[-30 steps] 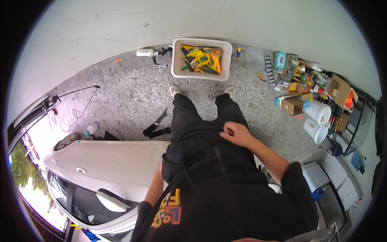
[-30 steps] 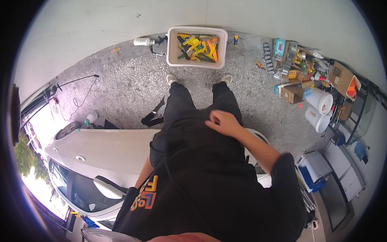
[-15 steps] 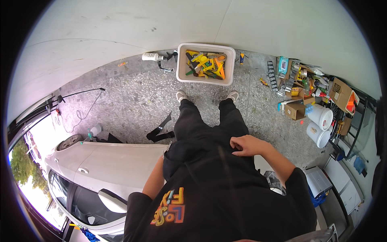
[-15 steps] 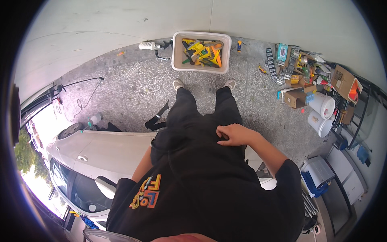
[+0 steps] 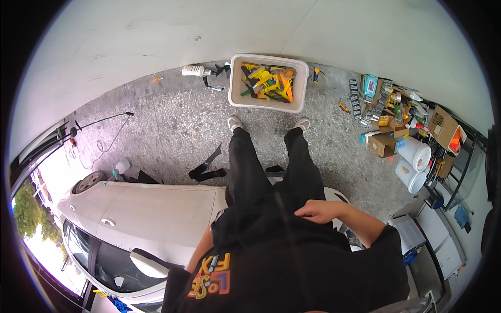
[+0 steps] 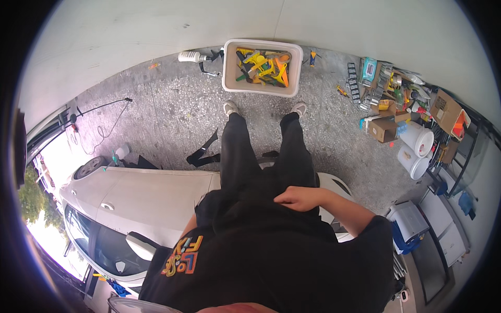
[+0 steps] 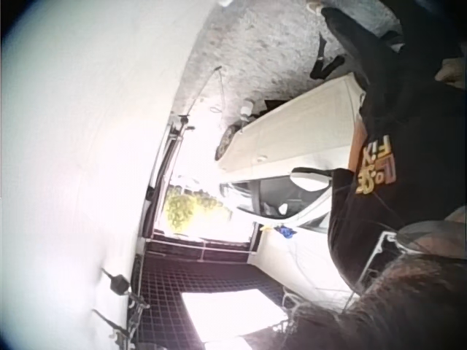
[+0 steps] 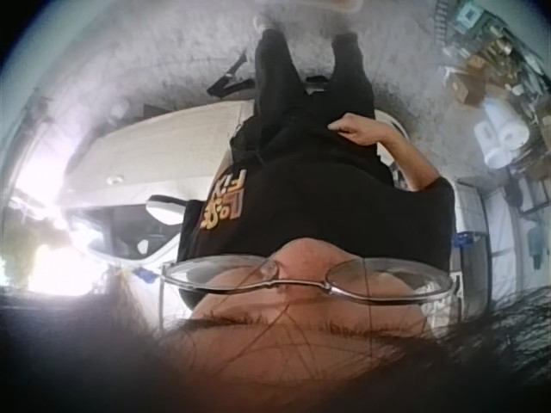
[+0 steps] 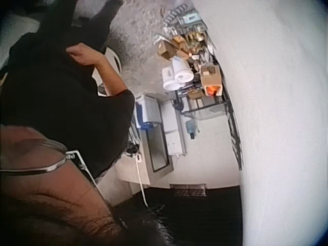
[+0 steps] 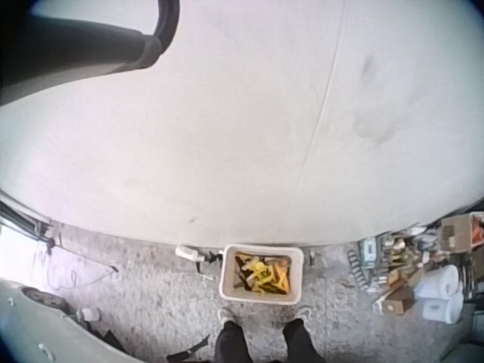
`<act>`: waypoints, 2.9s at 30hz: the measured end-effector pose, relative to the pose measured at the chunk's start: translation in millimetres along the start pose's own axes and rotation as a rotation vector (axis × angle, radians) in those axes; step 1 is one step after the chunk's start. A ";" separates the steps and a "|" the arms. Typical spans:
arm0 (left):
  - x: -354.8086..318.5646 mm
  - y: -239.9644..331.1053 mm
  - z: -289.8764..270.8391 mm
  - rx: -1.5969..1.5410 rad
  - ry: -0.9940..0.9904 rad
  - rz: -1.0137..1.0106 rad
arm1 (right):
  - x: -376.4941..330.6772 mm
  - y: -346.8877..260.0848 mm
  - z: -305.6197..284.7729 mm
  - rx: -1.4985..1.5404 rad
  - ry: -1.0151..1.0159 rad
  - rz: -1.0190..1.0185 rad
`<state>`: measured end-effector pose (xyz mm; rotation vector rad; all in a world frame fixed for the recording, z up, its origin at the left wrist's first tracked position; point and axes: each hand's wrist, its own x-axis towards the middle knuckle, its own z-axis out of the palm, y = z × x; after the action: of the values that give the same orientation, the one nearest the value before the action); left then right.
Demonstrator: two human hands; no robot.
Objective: The person selects a squeegee and a screwdriver from a bin of tools, then assembles the squeegee by inserting the blade and tightening the screw. The person then walks to a white car and opens the driver's side door.
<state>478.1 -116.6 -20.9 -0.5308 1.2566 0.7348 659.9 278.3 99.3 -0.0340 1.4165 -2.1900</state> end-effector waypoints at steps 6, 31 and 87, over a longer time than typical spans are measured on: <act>1.7 -33.1 -43.3 -0.123 0.128 0.009 | 76.5 70.2 -37.8 -0.166 -0.096 0.131; 526.3 344.4 64.0 2.148 0.067 1.023 | 267.9 550.4 -595.7 -1.312 0.819 0.660; 484.4 278.7 89.5 2.127 0.051 1.395 | 307.0 551.5 -644.9 -1.723 0.614 0.306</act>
<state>394.6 231.0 -459.6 2.1920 1.5826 0.0389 432.5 513.9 -741.6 0.2346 2.8916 -0.1915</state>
